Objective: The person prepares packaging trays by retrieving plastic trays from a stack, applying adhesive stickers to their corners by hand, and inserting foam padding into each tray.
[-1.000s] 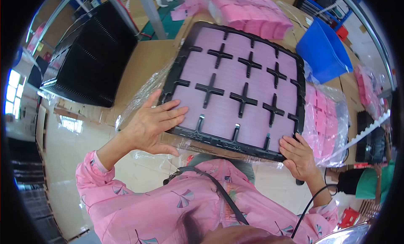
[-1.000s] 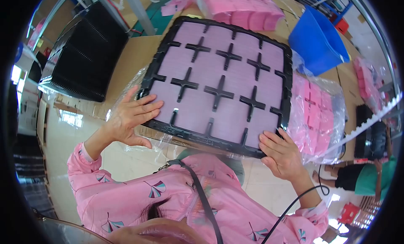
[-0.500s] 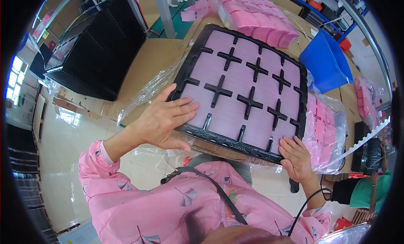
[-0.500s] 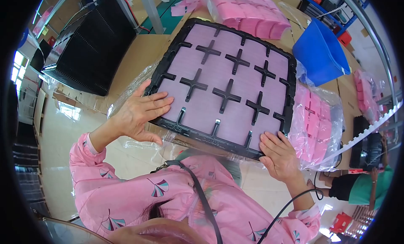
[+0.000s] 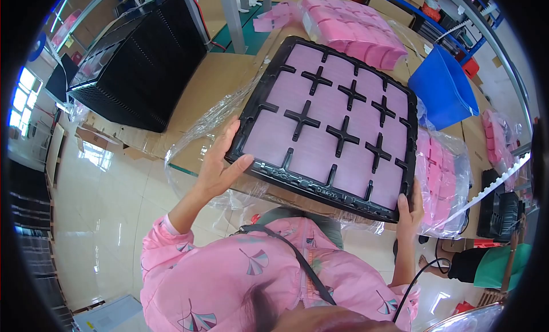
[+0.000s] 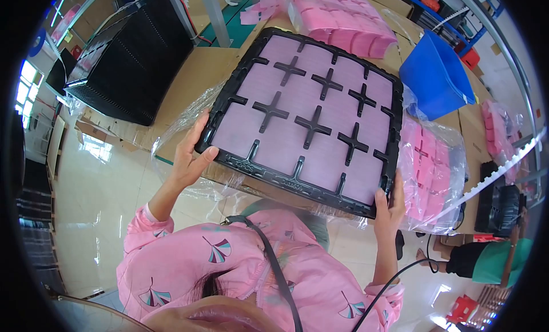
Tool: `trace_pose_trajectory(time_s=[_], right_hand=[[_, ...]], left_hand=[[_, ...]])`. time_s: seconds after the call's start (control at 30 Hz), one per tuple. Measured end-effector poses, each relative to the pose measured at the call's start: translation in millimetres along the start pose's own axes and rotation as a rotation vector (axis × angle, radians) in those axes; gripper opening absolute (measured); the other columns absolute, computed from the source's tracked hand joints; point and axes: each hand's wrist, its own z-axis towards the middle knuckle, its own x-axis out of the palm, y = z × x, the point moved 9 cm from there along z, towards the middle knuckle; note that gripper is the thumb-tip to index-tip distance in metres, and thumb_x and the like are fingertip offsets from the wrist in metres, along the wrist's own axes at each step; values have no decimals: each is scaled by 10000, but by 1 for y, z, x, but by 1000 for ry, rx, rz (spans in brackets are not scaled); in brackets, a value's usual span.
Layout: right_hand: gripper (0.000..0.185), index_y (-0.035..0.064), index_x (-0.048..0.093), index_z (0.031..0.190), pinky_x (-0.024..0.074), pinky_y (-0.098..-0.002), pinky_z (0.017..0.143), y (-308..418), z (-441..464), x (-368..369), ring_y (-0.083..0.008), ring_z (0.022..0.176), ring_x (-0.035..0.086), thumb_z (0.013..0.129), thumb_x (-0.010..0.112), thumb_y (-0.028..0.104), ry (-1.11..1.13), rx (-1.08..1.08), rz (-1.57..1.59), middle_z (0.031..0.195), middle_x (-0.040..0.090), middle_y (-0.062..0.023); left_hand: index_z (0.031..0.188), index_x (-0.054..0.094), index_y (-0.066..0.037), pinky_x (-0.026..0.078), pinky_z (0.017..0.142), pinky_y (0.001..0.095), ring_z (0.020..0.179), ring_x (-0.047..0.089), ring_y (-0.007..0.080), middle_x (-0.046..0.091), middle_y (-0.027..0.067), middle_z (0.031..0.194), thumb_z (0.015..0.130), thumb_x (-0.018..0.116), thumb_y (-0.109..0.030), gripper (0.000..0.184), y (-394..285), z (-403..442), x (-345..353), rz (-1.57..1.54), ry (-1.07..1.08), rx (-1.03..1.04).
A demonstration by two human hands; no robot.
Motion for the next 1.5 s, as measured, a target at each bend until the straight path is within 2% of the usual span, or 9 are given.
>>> trace_pose_trajectory(time_s=[0.2, 0.43, 0.63, 0.9, 1.0, 1.13, 1.2, 1.3, 1.5], right_hand=[[457, -74, 456, 1228, 413, -213, 745, -6, 6, 0, -79, 811, 522, 809, 568, 69, 46, 153, -19, 930, 581, -42], [372, -78, 513, 1127, 408, -204, 701, 1, 15, -4, -73, 780, 519, 767, 550, 9, 81, 167, -13, 887, 583, -38], [440, -102, 463, 1198, 416, -222, 794, 53, 22, -15, -100, 879, 550, 780, 561, -7, 41, 60, 53, 1007, 589, -69], [403, -93, 440, 1232, 398, -250, 894, 103, 18, -45, -139, 1028, 524, 880, 497, 95, -51, -210, 371, 1135, 555, -132], [339, -77, 478, 1203, 399, -303, 945, 116, 15, -42, -184, 1078, 520, 918, 431, 101, -91, -325, 672, 1132, 561, -155], [314, -12, 519, 1181, 414, -333, 946, 142, 23, 8, -193, 1104, 528, 921, 473, 158, -6, -333, 325, 1210, 536, -122], [293, 3, 542, 1160, 420, -313, 926, 123, 21, 30, -184, 1080, 545, 908, 502, 147, 137, -244, 294, 1169, 568, -103], [269, 0, 563, 1134, 421, -280, 903, 101, 16, 47, -161, 1039, 558, 886, 532, 101, 262, -158, 284, 1115, 597, -88], [243, 10, 598, 1084, 448, -270, 850, 91, 3, 55, -147, 988, 581, 872, 570, 127, 361, -122, 205, 1063, 620, -74]], left_hand=[[1323, 320, 36, 237, 1047, 389, 1289, 296, 351, 282, 250, 1388, 789, 638, -353, 733, -1, -1, 4, 55, -7, 21], [1276, 410, -18, 146, 1066, 464, 1304, 278, 332, 341, 174, 1379, 694, 674, -466, 780, -74, -13, 24, 566, 15, 432], [1206, 486, -77, 285, 1017, 445, 1246, 380, 274, 439, 82, 1319, 642, 718, -292, 646, -102, -10, 69, 487, 107, 634], [980, 604, -60, 481, 828, 331, 973, 596, 232, 617, 75, 1057, 711, 560, -87, 273, -120, -16, 49, 418, -266, 768], [950, 617, -60, 493, 817, 332, 963, 611, 240, 627, 92, 1057, 663, 598, -3, 293, -127, -19, 1, 342, -393, 783], [963, 609, -54, 497, 774, 306, 904, 627, 237, 638, 119, 996, 680, 647, -6, 290, -128, -15, -102, 88, -575, 624], [939, 614, -35, 479, 719, 288, 795, 614, 167, 649, 117, 875, 766, 674, -134, 208, -119, -19, -156, 69, -716, 99], [909, 620, -1, 449, 642, 243, 683, 557, 98, 634, 44, 771, 780, 697, -231, 275, -106, -24, -237, 2, -1097, 382], [944, 579, -4, 496, 732, 322, 833, 584, 162, 606, 67, 931, 766, 692, -48, 215, -16, 28, -361, -806, -1106, 413]])
